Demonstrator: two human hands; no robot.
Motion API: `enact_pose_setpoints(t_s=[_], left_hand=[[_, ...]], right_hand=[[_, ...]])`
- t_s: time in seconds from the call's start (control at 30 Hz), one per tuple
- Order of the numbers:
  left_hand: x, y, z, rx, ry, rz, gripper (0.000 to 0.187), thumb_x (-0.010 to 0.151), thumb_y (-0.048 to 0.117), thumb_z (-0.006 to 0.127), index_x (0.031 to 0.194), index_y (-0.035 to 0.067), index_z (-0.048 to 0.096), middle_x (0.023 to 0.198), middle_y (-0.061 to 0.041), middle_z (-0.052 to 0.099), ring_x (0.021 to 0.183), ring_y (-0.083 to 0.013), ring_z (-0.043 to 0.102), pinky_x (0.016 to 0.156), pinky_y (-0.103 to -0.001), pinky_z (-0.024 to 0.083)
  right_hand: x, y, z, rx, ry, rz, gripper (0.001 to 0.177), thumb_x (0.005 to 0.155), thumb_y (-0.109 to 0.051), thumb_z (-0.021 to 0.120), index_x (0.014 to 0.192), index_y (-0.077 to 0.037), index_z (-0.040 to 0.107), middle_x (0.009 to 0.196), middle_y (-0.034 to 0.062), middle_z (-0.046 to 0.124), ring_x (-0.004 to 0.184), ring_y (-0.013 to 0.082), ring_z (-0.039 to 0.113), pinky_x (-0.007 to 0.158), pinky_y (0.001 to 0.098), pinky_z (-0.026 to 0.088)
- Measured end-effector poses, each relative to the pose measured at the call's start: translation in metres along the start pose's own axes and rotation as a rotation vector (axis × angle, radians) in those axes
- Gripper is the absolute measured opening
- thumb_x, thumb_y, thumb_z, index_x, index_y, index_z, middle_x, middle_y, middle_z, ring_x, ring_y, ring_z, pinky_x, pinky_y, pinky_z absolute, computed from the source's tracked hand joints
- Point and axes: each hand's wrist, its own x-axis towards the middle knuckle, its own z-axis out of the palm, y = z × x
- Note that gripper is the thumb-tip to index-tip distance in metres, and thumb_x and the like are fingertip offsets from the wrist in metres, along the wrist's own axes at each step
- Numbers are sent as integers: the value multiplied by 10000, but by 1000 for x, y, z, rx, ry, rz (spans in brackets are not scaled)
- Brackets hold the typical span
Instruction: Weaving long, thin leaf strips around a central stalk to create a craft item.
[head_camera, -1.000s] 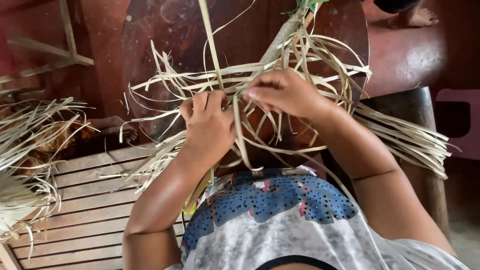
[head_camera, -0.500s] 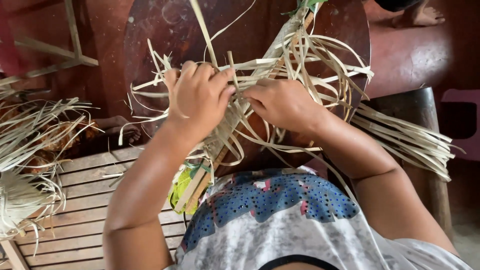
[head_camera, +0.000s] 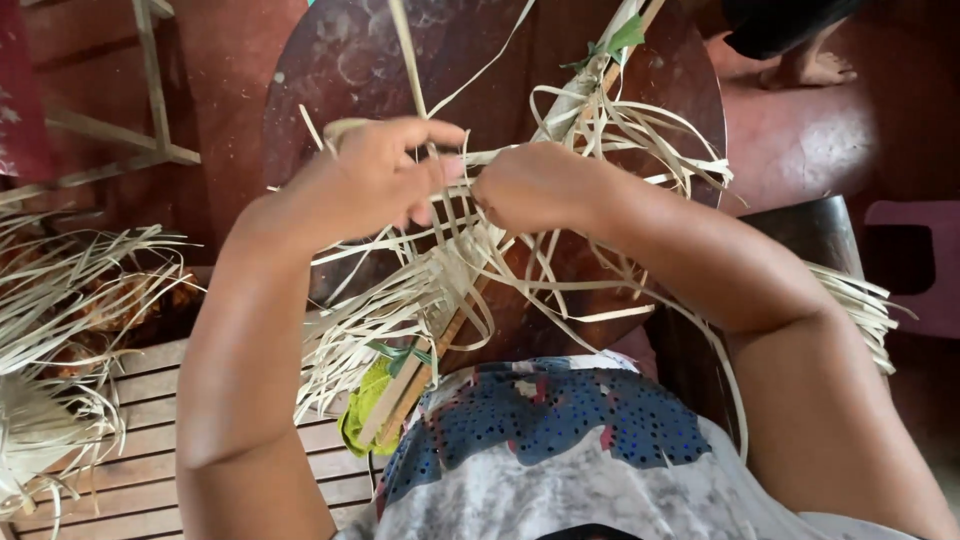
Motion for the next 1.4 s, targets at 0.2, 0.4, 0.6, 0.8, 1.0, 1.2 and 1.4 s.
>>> enact_pose_setpoints(t_s=[0.2,0.4,0.6,0.8,1.0,1.2,1.4], left_hand=[[-13,-12,32,-96,-310,12,336,1015,192,524,1255,-7,648,907,-202,730,765,-267,714,636,-355,590],[4,-34,65,144,-396,-143,410,983,345,557,781,37,739,751,-129,758,785,-297,748,798,-412,556],[9,-45,68,119,-383,-162,320,1030,227,522,849,50,717,706,-67,720,590,-167,660,662,-284,533],[17,-62,67,-115,-367,-167,309,1027,259,558,1003,6,734,686,-90,702,575,-192,636,622,-313,505],[14,-68,50,-78,-393,-99,266,947,230,632,828,38,771,612,-98,654,515,-190,574,623,-300,484],[-17,40,30,285,-251,-531,164,841,-40,681,965,54,733,849,-95,711,754,-157,642,816,-285,489],[-57,-28,2,227,-329,-349,296,970,389,577,1010,142,734,772,0,707,624,-106,566,543,-233,410]], right_hand=[[7,8,-1,128,-83,24,301,901,-280,534,880,-68,747,735,162,696,767,414,701,736,522,555],[0,2,-8,270,-80,42,373,883,-385,574,802,-50,718,699,169,676,755,398,682,727,508,529],[-21,-4,-19,339,-76,9,346,875,-369,578,869,-68,749,684,141,656,770,368,686,799,463,525],[-59,-34,-61,603,-67,-107,363,883,-391,635,839,-37,701,651,143,611,721,285,619,799,443,508],[-79,-102,-84,599,141,-650,205,990,-156,567,817,-107,665,660,17,645,566,95,566,568,221,452],[-90,-137,-92,749,273,-935,219,1013,-84,632,1227,-38,616,880,50,759,676,66,655,604,181,495],[-124,-87,-67,692,340,-758,282,1014,1,603,1296,7,604,904,139,761,607,90,662,501,174,525]])
